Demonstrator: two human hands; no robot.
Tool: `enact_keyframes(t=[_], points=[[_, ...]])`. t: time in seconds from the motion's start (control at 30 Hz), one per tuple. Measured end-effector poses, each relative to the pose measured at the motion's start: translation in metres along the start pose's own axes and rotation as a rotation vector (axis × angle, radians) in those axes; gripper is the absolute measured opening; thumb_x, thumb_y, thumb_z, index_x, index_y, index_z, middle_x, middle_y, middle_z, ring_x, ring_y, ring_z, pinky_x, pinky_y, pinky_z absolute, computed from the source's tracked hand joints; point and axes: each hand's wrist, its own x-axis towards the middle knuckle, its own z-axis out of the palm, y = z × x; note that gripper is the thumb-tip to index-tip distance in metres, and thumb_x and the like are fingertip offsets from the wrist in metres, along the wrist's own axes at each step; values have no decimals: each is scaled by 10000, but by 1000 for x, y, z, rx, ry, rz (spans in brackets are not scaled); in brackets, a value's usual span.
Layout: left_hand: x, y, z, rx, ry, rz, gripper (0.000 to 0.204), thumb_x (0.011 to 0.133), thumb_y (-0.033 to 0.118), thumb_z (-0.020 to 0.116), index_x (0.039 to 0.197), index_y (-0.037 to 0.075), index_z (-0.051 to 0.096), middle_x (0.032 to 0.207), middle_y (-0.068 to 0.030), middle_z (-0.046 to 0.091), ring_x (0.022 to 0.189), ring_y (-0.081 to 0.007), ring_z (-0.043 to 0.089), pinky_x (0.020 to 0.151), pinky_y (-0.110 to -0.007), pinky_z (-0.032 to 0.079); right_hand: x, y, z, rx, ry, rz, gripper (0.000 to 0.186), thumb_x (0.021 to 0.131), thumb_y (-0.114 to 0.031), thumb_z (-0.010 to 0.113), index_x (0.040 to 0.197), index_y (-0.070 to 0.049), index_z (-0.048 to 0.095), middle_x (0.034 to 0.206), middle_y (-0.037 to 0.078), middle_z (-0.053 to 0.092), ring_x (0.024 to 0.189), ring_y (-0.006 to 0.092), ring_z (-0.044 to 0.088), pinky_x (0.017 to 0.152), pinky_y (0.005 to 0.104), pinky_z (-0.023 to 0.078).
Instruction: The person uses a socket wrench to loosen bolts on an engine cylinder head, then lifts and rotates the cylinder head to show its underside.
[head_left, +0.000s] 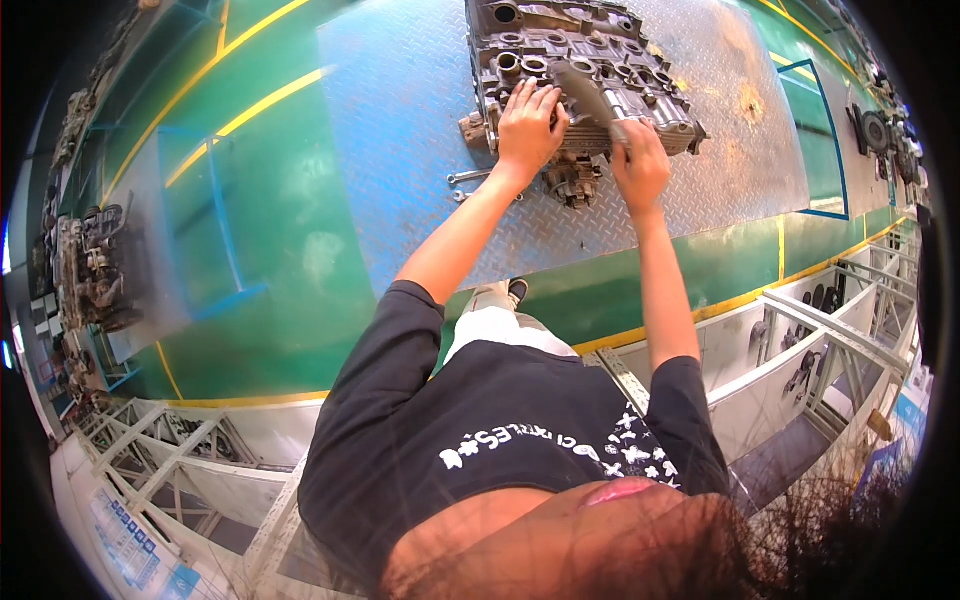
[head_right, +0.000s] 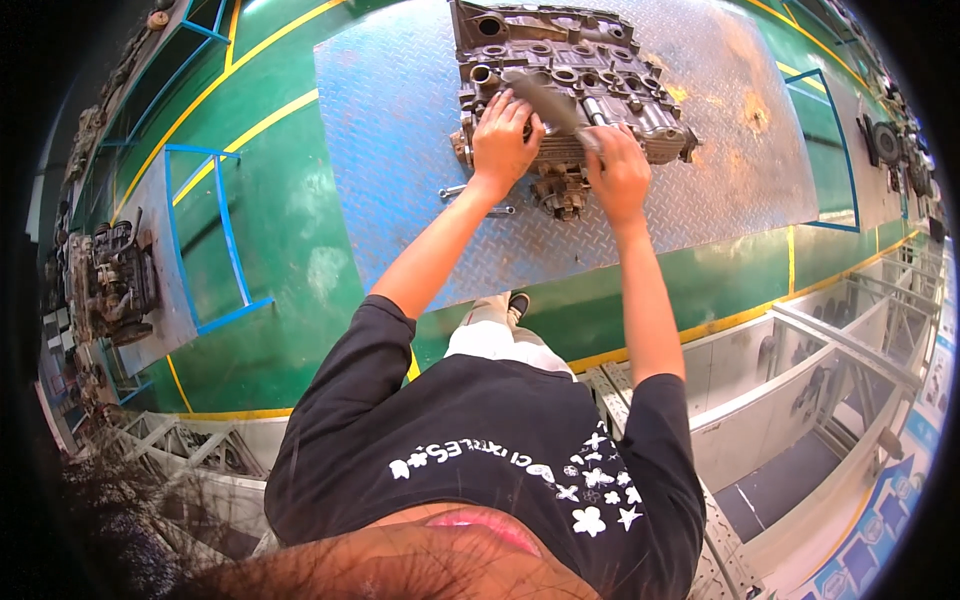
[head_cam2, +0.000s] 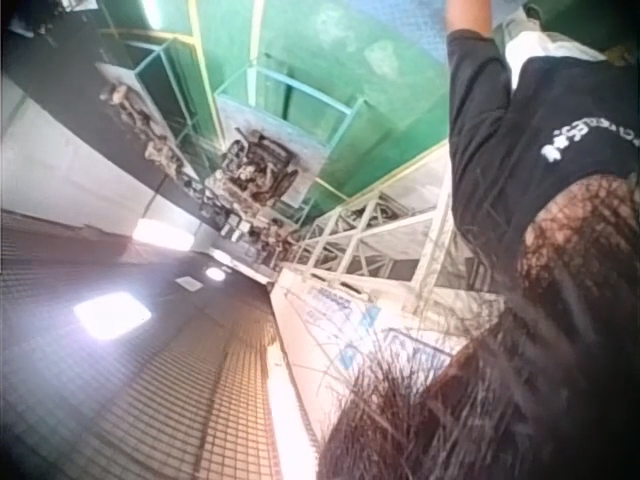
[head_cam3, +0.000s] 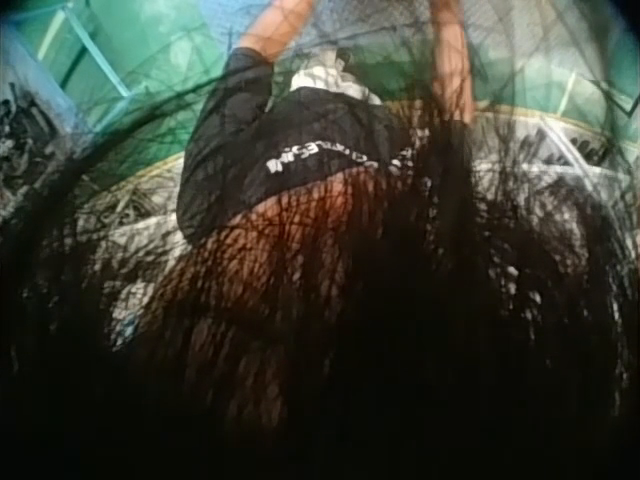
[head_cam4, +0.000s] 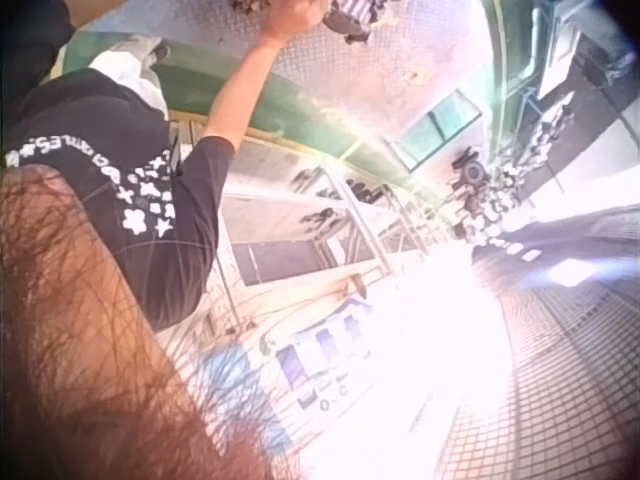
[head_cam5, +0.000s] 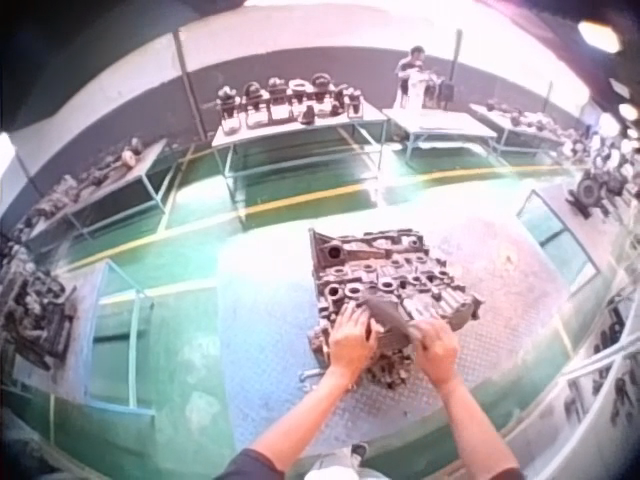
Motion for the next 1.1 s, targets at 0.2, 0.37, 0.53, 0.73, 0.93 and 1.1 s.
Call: enact_keyframes(t=[0.2, 0.37, 0.53, 0.73, 0.93, 1.1], points=[[4, 0, -1, -19, -3, -17, 254, 910, 181, 670, 1112, 45, 746, 1167, -124, 746, 1221, -341, 646, 1129, -450, 460, 14, -27, 27, 236, 296, 785, 271, 1061, -213, 534, 1040, 27, 656, 999, 145, 728, 892, 266, 725, 876, 410, 582], [9, 13, 3, -94, -20, -36, 259, 919, 189, 665, 1138, 70, 736, 1161, -119, 744, 1205, -353, 651, 1089, -461, 484, 3, -19, 17, 169, 279, 651, 304, 1103, -187, 437, 1024, 27, 638, 941, 141, 698, 851, 285, 699, 774, 438, 546], [-2, 0, -13, -13, -42, 25, 257, 947, 168, 633, 1148, 38, 728, 1167, -122, 743, 1208, -356, 648, 1107, -468, 473, -4, -19, -6, -30, -333, -181, 230, 843, -127, 724, 1060, -128, 647, 1014, 96, 652, 1006, 338, 648, 976, 492, 520], [7, 14, -13, -74, -123, -9, 293, 974, 200, 610, 1199, 42, 711, 1241, -121, 718, 1272, -354, 606, 1151, -463, 433, -16, -17, -35, -71, -348, -167, 265, 849, -254, 767, 1041, -137, 629, 1116, 61, 589, 1076, 277, 574, 992, 429, 421], [6, 8, -8, -63, -96, -10, 286, 954, 199, 628, 1181, 53, 723, 1225, -122, 726, 1267, -350, 612, 1152, -462, 433, -14, -26, -35, 25, -345, -41, 229, 840, -224, 794, 1005, -126, 669, 1117, 66, 597, 1113, 288, 559, 1050, 457, 398], [6, 8, -11, -68, -132, -17, 291, 958, 203, 622, 1185, 50, 720, 1230, -131, 721, 1276, -355, 604, 1143, -457, 440, -12, -62, -29, -4, -460, -210, 232, 821, -174, 756, 1038, -145, 679, 1002, 36, 636, 1087, 241, 610, 1166, 475, 342]])
